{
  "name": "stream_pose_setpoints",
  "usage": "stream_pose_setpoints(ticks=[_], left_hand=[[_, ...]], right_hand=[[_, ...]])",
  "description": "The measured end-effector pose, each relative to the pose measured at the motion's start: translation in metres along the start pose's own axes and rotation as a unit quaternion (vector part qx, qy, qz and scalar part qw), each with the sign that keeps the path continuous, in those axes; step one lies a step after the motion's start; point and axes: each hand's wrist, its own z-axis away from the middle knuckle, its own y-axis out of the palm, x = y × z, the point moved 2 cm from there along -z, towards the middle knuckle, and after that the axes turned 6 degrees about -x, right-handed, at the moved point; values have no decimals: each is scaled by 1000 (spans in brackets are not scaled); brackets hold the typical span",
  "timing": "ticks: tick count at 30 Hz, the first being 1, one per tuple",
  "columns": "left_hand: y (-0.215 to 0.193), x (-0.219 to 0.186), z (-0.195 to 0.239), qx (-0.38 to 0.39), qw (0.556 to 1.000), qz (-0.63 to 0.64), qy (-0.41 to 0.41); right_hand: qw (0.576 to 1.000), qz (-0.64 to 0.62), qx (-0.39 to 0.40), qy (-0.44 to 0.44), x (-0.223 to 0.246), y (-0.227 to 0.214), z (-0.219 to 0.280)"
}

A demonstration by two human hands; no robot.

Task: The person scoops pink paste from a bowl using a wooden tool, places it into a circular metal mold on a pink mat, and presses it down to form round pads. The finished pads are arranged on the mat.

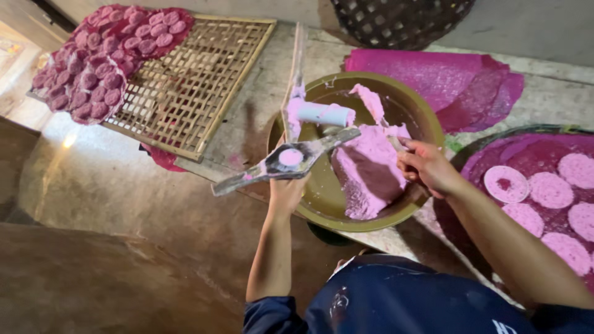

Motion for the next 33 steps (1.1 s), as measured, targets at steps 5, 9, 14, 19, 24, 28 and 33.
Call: stream_pose_setpoints(ticks=[5,9,14,19,24,28,33], left_hand=[[28,26,19,36,997,67,-9],[93,44,63,187,908,316,-201],[196,68,142,367,791,326,-366],[257,41,139,446,893,-63,-7],[293,4,155,516,755,-404,39],[315,-4,190,476,833,192,-206],[347,31,211,514,832,151,-144]], right_hand=[[989,-134,64,-8,-20,-13,6],[962,-186,89,-177,37,-28,54],[890,-375,96,-240,88,-54,144],[907,-271,64,-316,126,-131,220],[829,246,4,-503,120,-167,293],[770,376,-102,-506,97,-164,320],[833,350,-129,-408,71,-160,320]])
